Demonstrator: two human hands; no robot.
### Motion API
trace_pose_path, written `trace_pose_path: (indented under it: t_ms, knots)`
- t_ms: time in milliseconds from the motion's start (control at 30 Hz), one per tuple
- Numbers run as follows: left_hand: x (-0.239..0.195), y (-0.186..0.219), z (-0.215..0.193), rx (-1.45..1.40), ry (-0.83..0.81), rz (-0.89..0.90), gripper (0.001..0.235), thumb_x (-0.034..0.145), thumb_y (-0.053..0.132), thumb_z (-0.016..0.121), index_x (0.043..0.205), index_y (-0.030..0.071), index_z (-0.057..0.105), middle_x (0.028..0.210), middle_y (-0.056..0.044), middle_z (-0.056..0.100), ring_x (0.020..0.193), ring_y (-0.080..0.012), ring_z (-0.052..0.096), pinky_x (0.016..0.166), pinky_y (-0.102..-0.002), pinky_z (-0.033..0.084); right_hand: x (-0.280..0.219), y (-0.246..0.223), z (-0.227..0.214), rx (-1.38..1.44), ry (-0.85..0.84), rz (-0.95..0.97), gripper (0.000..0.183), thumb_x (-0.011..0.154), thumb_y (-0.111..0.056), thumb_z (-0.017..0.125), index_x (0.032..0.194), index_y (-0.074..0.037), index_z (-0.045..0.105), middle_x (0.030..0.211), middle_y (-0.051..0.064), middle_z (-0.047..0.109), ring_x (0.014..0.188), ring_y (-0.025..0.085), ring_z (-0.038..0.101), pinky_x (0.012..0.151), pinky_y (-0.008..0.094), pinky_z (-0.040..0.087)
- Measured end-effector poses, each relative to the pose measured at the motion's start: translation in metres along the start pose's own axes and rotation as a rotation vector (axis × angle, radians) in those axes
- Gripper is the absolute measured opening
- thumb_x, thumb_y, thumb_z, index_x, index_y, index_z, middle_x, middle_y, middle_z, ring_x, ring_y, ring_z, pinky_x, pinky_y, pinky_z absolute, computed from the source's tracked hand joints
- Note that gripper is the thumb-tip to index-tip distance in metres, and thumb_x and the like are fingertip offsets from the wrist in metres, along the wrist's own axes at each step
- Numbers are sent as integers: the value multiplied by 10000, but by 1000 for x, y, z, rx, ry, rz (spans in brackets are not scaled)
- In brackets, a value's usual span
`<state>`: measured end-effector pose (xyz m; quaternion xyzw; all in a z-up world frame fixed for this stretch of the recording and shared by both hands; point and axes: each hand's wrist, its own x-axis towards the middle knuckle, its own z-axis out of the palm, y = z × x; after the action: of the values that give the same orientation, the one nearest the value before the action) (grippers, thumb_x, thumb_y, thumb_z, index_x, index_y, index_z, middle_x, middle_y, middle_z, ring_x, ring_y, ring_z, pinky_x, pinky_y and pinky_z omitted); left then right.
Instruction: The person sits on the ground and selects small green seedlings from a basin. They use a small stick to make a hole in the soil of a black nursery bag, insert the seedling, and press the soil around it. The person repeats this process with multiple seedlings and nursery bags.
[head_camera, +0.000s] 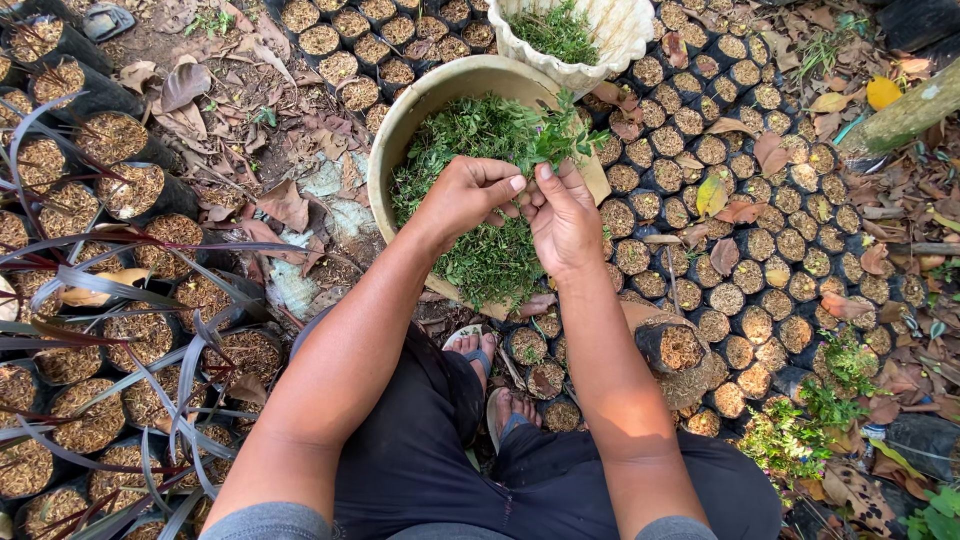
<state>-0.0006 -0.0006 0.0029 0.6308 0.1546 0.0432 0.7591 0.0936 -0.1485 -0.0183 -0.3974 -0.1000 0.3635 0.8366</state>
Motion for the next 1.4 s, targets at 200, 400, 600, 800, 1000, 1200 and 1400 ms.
trace_pose_path:
  t_ms: [200,400,600,800,1000,1200,1400]
  knots:
    - [0,-4,6,-46,-29,57,170,1034,141,606,927,44,696,804,2,697,710,-79,631,635,-257,556,-1,8,-4,-33,-15,-68,105,997,-151,724,1004,-121,624,880,-15,624,800,104,558,746,271,470]
    - [2,-5,4,-108,-66,53,182,1039,131,602,910,33,686,758,11,654,673,-78,597,611,-261,536,-7,12,-13,-141,-32,-33,232,1000,-226,746,1141,-74,643,951,-7,668,839,95,575,802,264,497]
    - [1,-6,1,-47,-139,-4,198,1027,154,618,901,31,707,735,12,638,645,-87,599,603,-266,547,-5,6,-25,-145,-103,31,377,979,-253,761,1263,-15,690,992,9,701,907,116,619,884,295,516]
    - [3,-8,5,-61,-196,-91,253,1041,235,589,873,53,646,717,23,609,616,-100,624,578,-278,574,-2,11,-33,-85,23,73,325,965,-253,768,1158,4,719,968,19,696,915,137,610,891,297,490]
    - [0,-4,3,92,-188,-188,247,1005,248,627,845,63,666,663,15,616,591,-105,614,551,-286,551,-2,9,-32,115,7,-48,277,1027,-327,737,1122,-78,662,864,-28,579,814,119,526,754,288,461]
    - [-8,8,5,641,16,-139,506,1037,446,638,775,23,734,627,-83,646,566,-166,584,600,-315,490,-5,-4,-32,30,140,-8,317,975,-324,729,1167,-77,677,875,-51,583,824,92,528,750,263,459]
    - [-3,6,10,261,30,165,284,953,321,702,1032,58,776,769,-35,747,689,-88,664,636,-282,551,-5,9,-36,-12,127,15,315,964,-276,766,1168,-45,704,924,-29,635,866,97,562,800,258,471]
